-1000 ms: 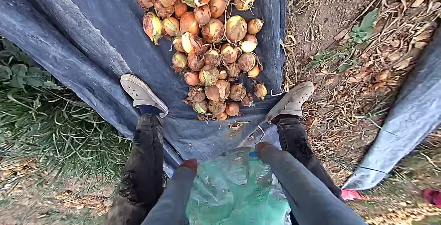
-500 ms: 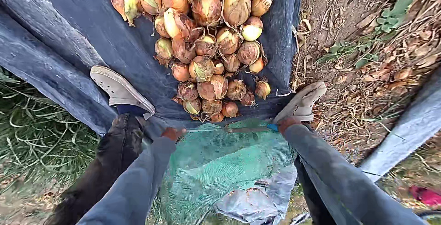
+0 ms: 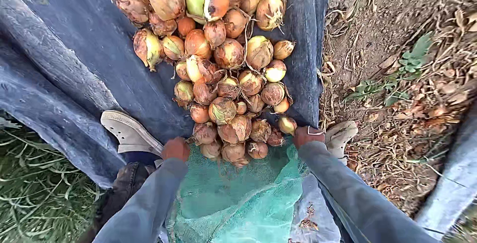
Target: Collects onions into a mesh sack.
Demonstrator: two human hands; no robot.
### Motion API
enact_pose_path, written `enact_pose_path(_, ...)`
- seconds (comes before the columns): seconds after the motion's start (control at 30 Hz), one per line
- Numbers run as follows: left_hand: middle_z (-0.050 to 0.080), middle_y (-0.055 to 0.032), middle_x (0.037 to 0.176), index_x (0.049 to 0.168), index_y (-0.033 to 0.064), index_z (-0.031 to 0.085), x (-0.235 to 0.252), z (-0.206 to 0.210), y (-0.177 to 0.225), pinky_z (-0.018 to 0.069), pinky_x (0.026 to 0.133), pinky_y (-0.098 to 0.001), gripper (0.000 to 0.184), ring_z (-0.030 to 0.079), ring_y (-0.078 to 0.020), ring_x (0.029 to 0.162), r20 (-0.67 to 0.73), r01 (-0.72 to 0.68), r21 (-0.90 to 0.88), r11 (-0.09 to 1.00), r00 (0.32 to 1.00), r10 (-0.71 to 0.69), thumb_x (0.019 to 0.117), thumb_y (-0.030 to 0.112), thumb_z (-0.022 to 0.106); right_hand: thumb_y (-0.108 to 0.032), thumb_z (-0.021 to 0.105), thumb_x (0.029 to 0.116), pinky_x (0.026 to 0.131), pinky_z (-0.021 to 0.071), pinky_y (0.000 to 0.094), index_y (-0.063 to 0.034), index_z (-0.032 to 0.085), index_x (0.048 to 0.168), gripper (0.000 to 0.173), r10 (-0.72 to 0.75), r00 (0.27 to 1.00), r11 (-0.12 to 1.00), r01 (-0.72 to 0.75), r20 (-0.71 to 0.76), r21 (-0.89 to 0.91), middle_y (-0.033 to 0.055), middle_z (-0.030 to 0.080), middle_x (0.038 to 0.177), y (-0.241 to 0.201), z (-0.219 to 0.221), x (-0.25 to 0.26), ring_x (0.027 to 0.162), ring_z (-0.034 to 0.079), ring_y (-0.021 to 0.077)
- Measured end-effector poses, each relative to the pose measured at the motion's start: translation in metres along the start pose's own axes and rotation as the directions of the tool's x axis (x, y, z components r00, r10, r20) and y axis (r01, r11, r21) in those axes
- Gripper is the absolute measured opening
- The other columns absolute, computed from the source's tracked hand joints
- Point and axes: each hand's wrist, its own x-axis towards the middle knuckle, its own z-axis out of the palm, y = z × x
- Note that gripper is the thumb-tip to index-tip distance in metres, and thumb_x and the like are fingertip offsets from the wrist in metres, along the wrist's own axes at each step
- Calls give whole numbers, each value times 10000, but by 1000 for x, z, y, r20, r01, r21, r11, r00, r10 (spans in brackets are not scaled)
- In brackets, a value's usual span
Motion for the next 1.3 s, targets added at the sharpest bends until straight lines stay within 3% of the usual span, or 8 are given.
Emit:
enact_pose_path(0.37,680,-337,1106,1065,-39,696,25,-182,0,490,860,-747,456,645,-544,1097,-373,-128,68,989,917,144,1087,365,487,-165,614,990,731,528,688,20,708,961,209,-244,911,970,232,-332,-75,294,701,1019,-52,-174,-6,984,683,519)
enact_pose_path(0.53,632,-367,1183,1104,-81,655,33,-273,20,466,866,-783,272,604,-577,1140,-444,-169,0,986,883,152,979,159,630,-175,674,958,819,506,738,61,700,1009,242,-267,879,947,316,-396,62,341,665,1115,-70,-265,-2,1092,641,547)
enact_pose_path(0.63,647,-307,1247,1252,-46,641,44,-304,8,461,986,-716,296,614,-488,1197,-656,-448,-265,854,733,181,1001,74,539,-158,632,945,868,521,702,31,586,1313,416,-293,786,746,544,-544,384,276,700,1135,-60,-309,6,1055,680,475)
enact_pose_path(0.7,641,-219,1291,1362,12,575,54,-329,9,535,983,-573,355,649,-344,1172,-736,-653,-466,596,660,148,1037,112,476,-203,566,991,879,563,611,-129,366,1560,608,-348,743,483,664,-571,571,185,679,1276,-69,-348,2,1082,696,367)
enact_pose_path(0.83,687,-131,1257,1331,53,625,69,-352,44,527,996,-497,445,659,-232,1162,-701,-719,-655,233,693,167,1068,387,496,-434,539,1041,945,501,641,-224,358,1596,620,-464,715,467,699,-523,542,192,614,1395,-127,-410,-13,1215,623,385)
enact_pose_path(0.97,692,-111,1186,1247,99,671,70,-310,64,530,985,-509,494,660,-214,1118,-648,-677,-696,239,736,198,1034,521,526,-482,580,949,928,481,696,-335,331,1570,684,-402,726,613,666,-558,425,205,656,1306,-168,-387,-6,1186,636,432)
enact_pose_path(1.17,699,-92,1108,1352,148,601,34,-283,65,598,802,-446,513,694,-212,932,-195,-335,-926,177,822,535,1050,536,453,-426,444,1081,1045,433,673,-270,385,1585,531,-604,722,588,689,-337,424,203,568,1463,-150,-350,1,1318,566,400)
enact_pose_path(1.3,667,-100,1255,1448,203,533,34,-286,71,566,924,-488,569,670,-237,1099,-95,-319,-904,284,798,595,1045,589,424,-397,446,1091,1106,382,674,-214,415,1581,524,-644,744,656,657,-178,373,193,536,1506,-169,-335,0,1396,501,395)
